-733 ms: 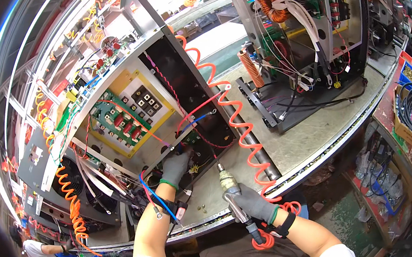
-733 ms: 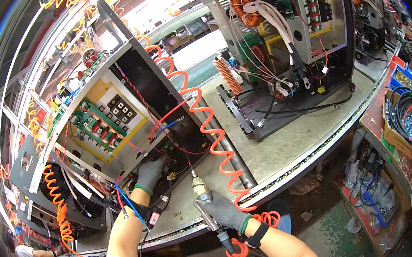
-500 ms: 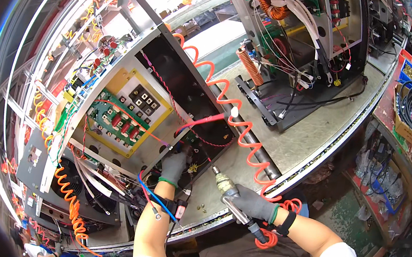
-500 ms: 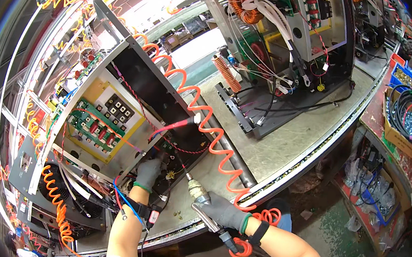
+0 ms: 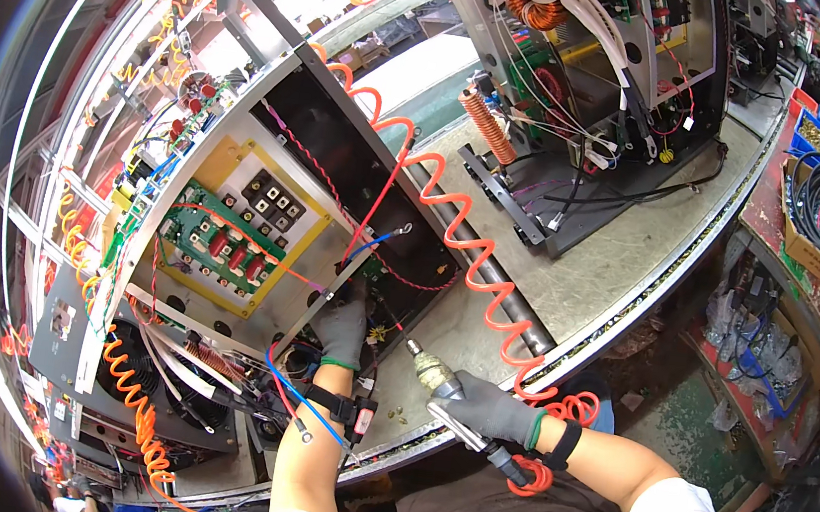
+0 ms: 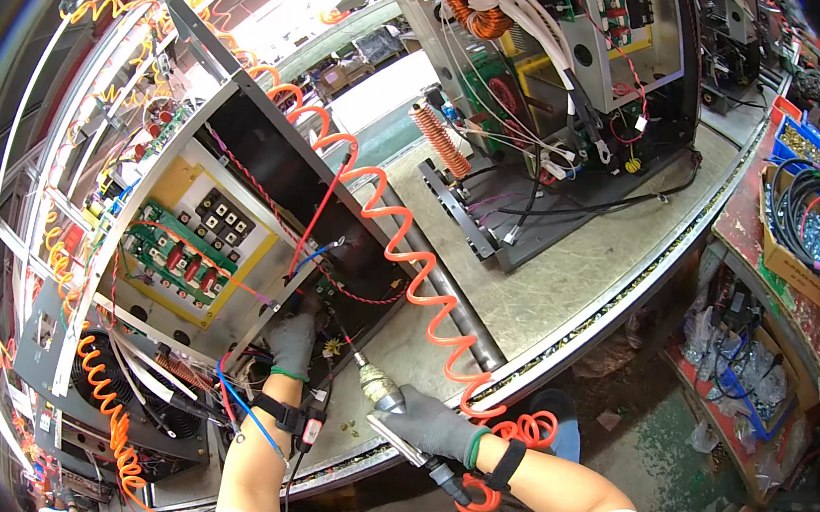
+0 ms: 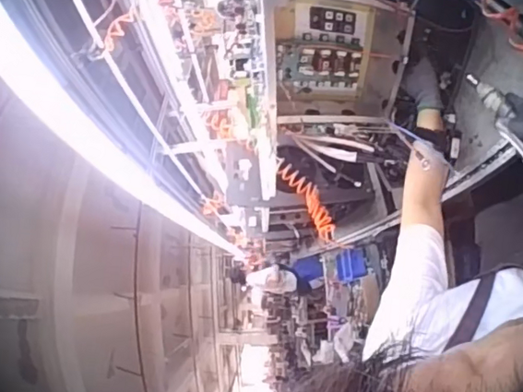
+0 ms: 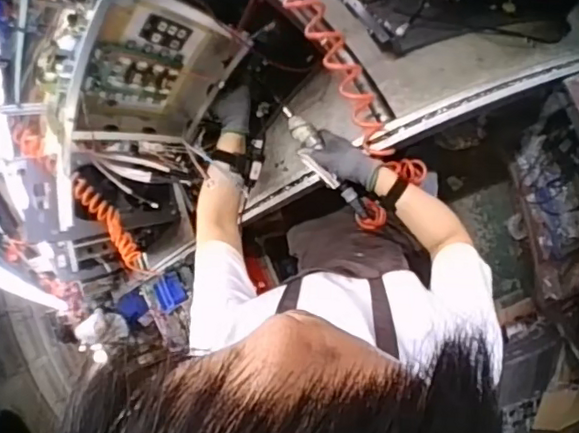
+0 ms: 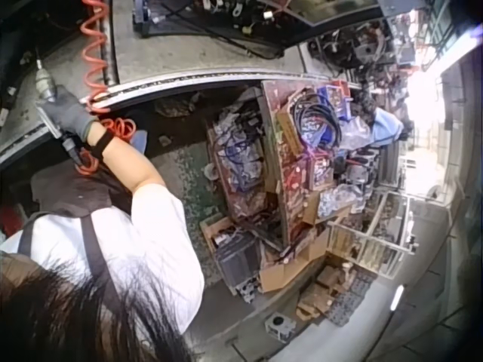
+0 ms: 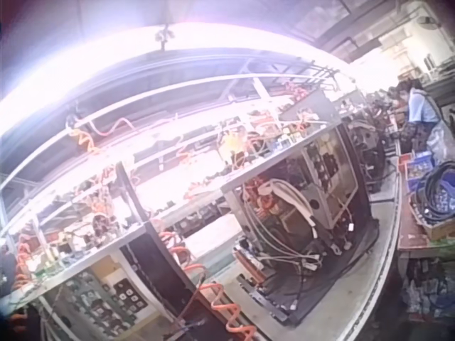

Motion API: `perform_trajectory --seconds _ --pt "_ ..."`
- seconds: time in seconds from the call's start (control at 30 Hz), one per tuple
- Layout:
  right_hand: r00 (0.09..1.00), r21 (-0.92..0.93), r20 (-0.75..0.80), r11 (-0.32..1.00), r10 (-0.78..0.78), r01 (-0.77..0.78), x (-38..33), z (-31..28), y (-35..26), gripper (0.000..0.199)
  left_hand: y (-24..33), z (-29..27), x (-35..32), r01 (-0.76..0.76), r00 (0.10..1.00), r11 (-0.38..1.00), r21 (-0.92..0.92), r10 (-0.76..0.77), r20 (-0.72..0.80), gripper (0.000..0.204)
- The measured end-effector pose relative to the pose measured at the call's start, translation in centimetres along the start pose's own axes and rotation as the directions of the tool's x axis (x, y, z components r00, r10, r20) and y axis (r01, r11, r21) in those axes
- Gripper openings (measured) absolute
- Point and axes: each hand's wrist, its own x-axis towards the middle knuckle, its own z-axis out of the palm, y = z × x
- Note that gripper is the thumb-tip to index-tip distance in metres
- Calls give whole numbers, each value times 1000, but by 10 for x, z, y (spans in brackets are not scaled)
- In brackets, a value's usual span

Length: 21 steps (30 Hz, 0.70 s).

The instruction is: Assembling and wiring components inside electrical control cabinets on a factory assembly line.

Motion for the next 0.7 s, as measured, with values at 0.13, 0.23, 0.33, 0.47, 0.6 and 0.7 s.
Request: perform_trajectory --seconds 0.13,0.23,0.33,0.47,0.6,0.7 --pt "1000 -25 4 1000 9 -9 4 -2 3 69 31 2 -9 -152 988 988 11 152 -39 38" --pt "1000 9 2 1000 27 -28 2 -1 -3 68 29 2 -9 -210 966 968 134 227 -125 38" --pt "1000 33 -14 999 -2 2 8 3 2 65 24 2 -6 -138 986 989 49 142 -91 37" --pt "999 86 -10 995 -44 45 11 3 4 63 26 0 -8 -76 996 997 -27 75 -47 38" --pt "999 111 -13 993 -47 48 16 7 9 59 31 -2 -8 -32 999 997 -69 32 -8 44" --pt "998 105 -25 992 -61 63 17 8 11 58 31 -2 -8 -51 999 999 4 51 -19 46"
